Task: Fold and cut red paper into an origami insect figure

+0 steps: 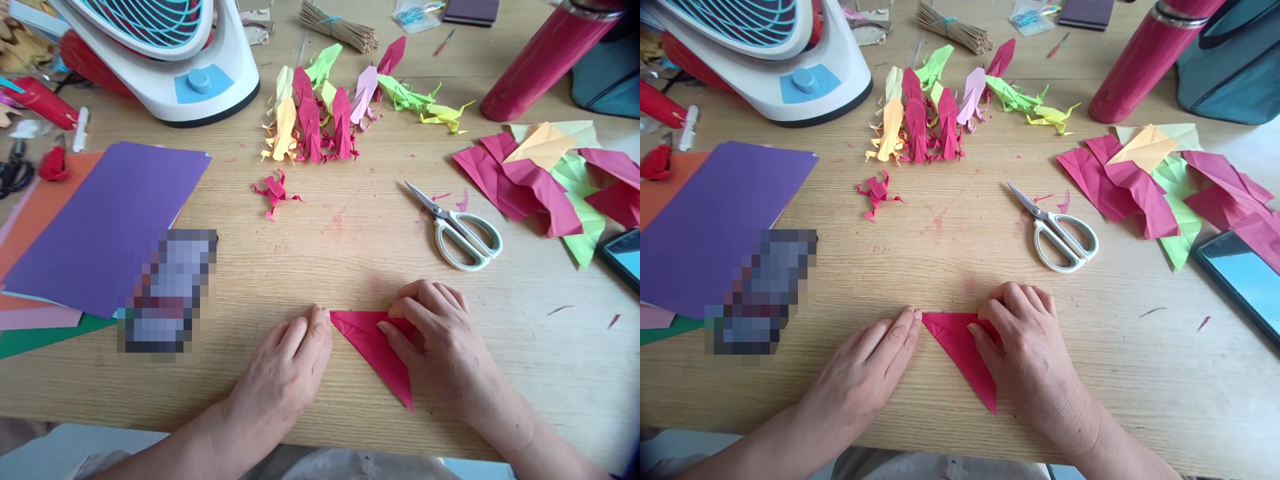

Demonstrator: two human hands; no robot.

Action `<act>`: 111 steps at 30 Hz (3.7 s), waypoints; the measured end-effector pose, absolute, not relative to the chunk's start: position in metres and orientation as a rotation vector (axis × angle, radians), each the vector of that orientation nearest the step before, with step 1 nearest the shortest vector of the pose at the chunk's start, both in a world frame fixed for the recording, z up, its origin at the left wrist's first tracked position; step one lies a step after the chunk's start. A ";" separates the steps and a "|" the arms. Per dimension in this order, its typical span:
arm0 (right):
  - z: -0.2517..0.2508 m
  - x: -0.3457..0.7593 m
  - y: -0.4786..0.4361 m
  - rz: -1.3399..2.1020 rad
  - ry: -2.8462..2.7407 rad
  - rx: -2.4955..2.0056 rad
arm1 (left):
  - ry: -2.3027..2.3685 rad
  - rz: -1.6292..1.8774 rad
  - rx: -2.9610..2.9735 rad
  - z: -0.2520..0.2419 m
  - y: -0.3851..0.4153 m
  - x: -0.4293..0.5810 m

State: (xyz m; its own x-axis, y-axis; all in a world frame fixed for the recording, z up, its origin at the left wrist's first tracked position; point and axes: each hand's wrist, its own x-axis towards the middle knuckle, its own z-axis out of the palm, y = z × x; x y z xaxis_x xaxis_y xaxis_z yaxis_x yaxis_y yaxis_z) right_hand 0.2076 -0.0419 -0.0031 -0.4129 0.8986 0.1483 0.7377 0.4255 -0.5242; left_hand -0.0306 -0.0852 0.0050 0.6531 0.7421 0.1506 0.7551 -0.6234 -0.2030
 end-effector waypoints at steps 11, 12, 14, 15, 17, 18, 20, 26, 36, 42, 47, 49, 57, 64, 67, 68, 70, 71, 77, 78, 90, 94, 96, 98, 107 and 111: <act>-0.002 0.207 -0.042 0.535 -2.280 -1.410 | -1.214 0.053 -2.709 0.006 -0.090 -0.041; -0.002 0.207 -0.042 0.535 -2.280 -1.410 | -1.212 0.045 -2.715 0.007 -0.089 -0.040; -0.002 0.207 -0.042 0.542 -2.283 -1.410 | -1.194 0.029 -2.723 0.008 -0.088 -0.039; -0.002 0.207 -0.042 0.548 -2.283 -1.412 | -1.186 0.024 -2.721 0.008 -0.087 -0.038; -0.002 0.207 -0.042 0.557 -2.283 -1.417 | -1.173 0.023 -2.716 0.009 -0.086 -0.037; -0.002 0.207 -0.042 0.560 -2.283 -1.418 | -1.177 0.028 -2.713 0.009 -0.086 -0.037; -0.003 0.207 -0.042 0.563 -2.284 -1.416 | -1.200 0.041 -2.710 0.010 -0.086 -0.036; -0.003 0.207 -0.042 0.579 -2.282 -1.428 | -1.270 0.024 -2.697 0.007 -0.090 -0.035; -0.003 0.207 -0.043 0.580 -2.278 -1.438 | -1.298 -0.033 -2.703 -0.002 -0.094 -0.037; -0.003 0.207 -0.042 0.593 -2.288 -1.454 | -1.312 -0.058 -2.671 0.003 -0.093 -0.035; -0.003 0.207 -0.042 0.580 -2.289 -1.451 | -1.348 -0.044 -2.660 0.005 -0.091 -0.031; -0.003 0.207 -0.043 0.576 -2.298 -1.451 | -1.352 -0.056 -2.669 0.004 -0.091 -0.031; -0.003 0.207 -0.042 0.593 -2.307 -1.463 | -1.292 -0.176 -2.724 -0.004 -0.089 -0.033; -0.001 0.206 -0.043 0.606 -2.286 -1.471 | -1.404 -0.207 -2.685 0.003 -0.088 -0.021; 0.000 0.206 -0.043 0.624 -2.265 -1.482 | -1.455 -0.208 -2.677 0.003 -0.087 -0.019; 0.001 0.207 -0.043 0.624 -2.255 -1.485 | -1.454 -0.222 -2.679 0.002 -0.088 -0.019; 0.001 0.208 -0.043 0.620 -2.230 -1.490 | -1.431 -0.254 -2.700 -0.002 -0.088 -0.019; 0.002 0.208 -0.043 0.620 -2.219 -1.492 | -1.416 -0.270 -2.715 -0.003 -0.088 -0.020; 0.003 0.210 -0.044 0.644 -2.163 -1.508 | -1.375 -0.284 -2.753 -0.008 -0.089 -0.022; 0.003 0.210 -0.044 0.646 -2.162 -1.514 | -1.381 -0.279 -2.748 -0.008 -0.089 -0.021; 0.000 0.209 -0.044 0.629 -2.165 -1.535 | -1.371 -0.199 -2.719 -0.003 -0.089 -0.019; -0.001 0.209 -0.044 0.622 -2.160 -1.534 | -1.390 -0.216 -2.712 -0.005 -0.089 -0.018; -0.001 0.209 -0.043 0.620 -2.158 -1.534 | -1.420 -0.239 -2.714 -0.006 -0.089 -0.018; -0.001 0.209 -0.043 0.616 -2.164 -1.532 | -1.441 -0.264 -2.716 -0.007 -0.090 -0.018; 0.000 0.209 -0.043 0.620 -2.180 -1.553 | -1.285 -0.263 -2.825 -0.007 -0.088 -0.020; 0.002 0.208 -0.043 0.615 -2.178 -1.559 | -1.241 -0.259 -2.816 -0.004 -0.087 -0.019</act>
State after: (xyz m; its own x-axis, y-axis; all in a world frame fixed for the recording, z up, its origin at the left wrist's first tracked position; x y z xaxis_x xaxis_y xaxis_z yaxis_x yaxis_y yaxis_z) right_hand 0.2083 -0.0426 0.0017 -0.3045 0.9506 0.0598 0.7791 0.2847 -0.5585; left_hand -0.0189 -0.0873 -0.0042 0.6631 0.7279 0.1743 0.7369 -0.6757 0.0182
